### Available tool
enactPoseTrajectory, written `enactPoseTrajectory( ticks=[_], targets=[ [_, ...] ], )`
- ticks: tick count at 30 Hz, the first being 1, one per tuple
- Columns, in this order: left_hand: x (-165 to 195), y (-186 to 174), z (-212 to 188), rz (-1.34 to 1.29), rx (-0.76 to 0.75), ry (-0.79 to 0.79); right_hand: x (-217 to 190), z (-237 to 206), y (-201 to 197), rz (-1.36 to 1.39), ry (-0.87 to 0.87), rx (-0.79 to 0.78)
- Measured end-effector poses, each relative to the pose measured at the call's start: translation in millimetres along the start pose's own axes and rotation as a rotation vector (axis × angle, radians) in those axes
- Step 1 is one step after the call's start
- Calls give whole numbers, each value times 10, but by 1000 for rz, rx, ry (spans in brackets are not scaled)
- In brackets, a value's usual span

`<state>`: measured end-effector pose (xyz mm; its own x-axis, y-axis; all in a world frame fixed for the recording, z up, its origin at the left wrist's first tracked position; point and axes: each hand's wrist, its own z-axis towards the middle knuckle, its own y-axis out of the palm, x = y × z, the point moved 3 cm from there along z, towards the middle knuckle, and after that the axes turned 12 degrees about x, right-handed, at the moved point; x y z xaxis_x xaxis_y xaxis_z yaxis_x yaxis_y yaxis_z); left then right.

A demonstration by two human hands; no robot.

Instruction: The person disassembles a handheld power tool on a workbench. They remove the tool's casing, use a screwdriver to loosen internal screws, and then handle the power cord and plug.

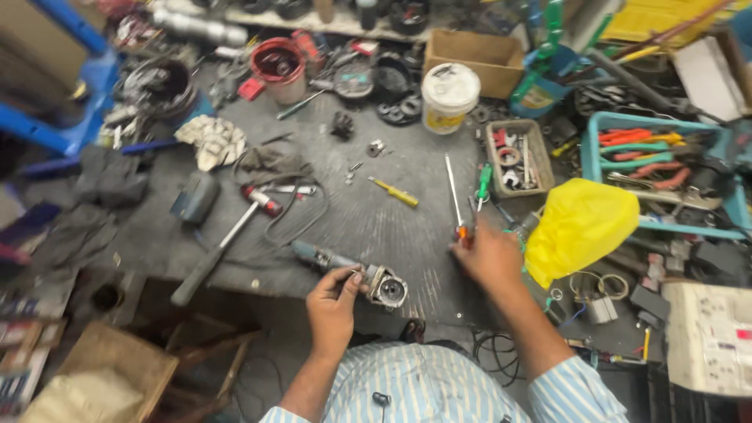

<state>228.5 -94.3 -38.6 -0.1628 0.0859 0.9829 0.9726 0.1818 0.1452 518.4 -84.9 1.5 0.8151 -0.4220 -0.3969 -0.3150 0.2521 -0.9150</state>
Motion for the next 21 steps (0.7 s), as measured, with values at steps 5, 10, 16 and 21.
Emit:
enactPoseTrajectory(
  ticks=[5, 10, 16, 21],
  targets=[
    [-219, -71, -388, -347, 92, -417, 393, -381, -123, 517, -125, 21],
    [-210, -59, -594, -544, 72, -510, 728, -1084, 51, 798, -66, -340],
    [-78, -27, -625, -567, 93, -427, 837, -1434, 180, 822, -39, -425],
    [-46, -22, -668, -552, 146, -451, 869, -1510, 107, 773, -123, -393]
  ],
)
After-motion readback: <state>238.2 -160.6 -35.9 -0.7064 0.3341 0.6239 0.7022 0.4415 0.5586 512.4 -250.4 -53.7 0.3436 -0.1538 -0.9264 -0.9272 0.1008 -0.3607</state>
